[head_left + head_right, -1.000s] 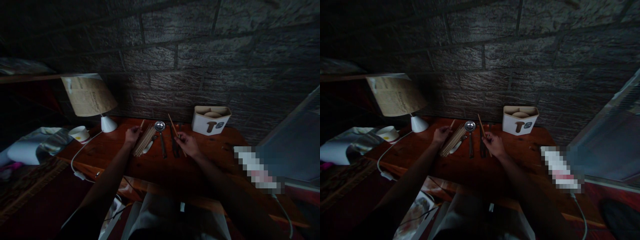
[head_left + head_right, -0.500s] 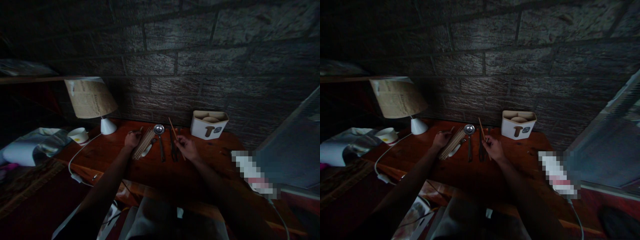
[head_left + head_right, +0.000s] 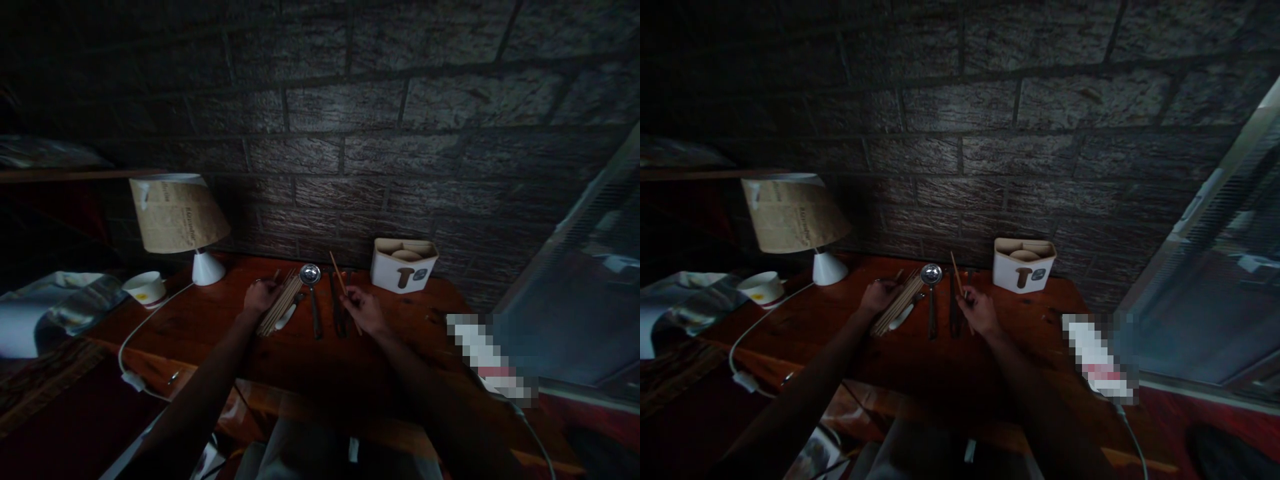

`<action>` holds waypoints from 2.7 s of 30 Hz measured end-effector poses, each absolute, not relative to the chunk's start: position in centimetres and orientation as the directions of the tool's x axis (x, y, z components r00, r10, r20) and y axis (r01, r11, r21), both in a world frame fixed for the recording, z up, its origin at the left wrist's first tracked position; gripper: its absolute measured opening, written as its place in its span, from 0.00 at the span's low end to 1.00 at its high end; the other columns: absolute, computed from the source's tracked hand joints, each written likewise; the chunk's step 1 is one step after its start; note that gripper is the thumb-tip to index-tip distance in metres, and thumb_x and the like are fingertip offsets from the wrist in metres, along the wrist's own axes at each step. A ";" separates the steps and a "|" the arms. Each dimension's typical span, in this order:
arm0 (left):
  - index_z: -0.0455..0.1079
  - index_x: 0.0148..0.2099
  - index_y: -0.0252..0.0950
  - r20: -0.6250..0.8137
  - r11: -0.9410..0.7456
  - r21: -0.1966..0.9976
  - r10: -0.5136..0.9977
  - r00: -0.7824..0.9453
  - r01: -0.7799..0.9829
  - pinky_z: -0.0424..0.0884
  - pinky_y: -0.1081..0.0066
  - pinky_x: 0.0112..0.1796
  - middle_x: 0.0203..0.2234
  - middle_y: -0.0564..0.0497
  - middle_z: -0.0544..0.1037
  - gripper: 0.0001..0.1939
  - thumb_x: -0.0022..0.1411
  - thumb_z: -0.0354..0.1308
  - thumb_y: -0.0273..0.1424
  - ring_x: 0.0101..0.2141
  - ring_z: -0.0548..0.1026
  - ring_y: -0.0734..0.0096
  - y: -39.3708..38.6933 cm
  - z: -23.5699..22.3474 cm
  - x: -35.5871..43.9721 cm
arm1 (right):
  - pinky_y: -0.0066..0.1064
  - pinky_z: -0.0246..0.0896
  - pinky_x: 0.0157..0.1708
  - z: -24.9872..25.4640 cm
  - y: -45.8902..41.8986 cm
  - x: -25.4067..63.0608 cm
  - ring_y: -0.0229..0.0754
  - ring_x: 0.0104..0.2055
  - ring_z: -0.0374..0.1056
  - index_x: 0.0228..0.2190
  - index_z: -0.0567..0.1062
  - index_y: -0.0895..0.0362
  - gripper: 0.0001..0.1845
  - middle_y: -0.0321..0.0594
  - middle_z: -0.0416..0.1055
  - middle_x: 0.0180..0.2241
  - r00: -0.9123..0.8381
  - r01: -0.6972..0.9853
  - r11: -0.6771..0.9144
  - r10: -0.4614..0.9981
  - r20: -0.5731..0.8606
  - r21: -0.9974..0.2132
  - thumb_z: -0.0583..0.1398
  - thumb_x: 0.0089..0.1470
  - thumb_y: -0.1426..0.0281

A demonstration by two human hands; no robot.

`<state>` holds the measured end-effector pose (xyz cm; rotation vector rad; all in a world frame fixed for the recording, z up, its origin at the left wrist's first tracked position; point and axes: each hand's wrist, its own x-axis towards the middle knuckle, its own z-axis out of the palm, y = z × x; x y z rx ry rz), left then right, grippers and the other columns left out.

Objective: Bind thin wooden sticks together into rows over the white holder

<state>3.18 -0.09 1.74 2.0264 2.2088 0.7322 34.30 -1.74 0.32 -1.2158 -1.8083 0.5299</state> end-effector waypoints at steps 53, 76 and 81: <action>0.75 0.42 0.33 0.370 -0.130 0.818 0.864 -0.341 0.561 0.70 0.71 0.25 0.33 0.42 0.83 0.17 0.60 0.55 0.40 0.22 0.76 0.67 0.8 1.1 3.5 | 0.28 0.57 0.25 0.5 -1.7 34.3 0.38 0.23 0.65 0.43 0.76 0.58 0.21 0.35 0.72 0.23 -0.145 0.517 0.420 0.902 0.407 -0.746 0.58 0.55 0.57; 0.68 0.38 0.35 0.214 -0.209 0.923 0.977 -0.020 -0.324 0.69 0.75 0.27 0.42 0.45 0.80 0.19 0.45 0.69 0.36 0.32 0.76 0.70 -1.0 6.4 16.4 | 0.25 0.61 0.27 2.4 -3.5 32.5 0.36 0.29 0.68 0.44 0.77 0.56 0.26 0.42 0.79 0.37 -0.320 0.121 0.272 0.921 0.222 -0.955 0.53 0.58 0.50; 0.68 0.35 0.35 0.187 -0.188 0.902 0.982 -0.043 -0.389 0.64 0.77 0.23 0.36 0.49 0.79 0.19 0.45 0.69 0.38 0.26 0.73 0.75 -0.2 5.7 18.9 | 0.22 0.49 0.16 2.4 -3.6 32.9 0.31 0.18 0.57 0.44 0.75 0.58 0.28 0.39 0.77 0.30 -0.346 0.075 0.172 0.928 0.136 -0.982 0.56 0.55 0.49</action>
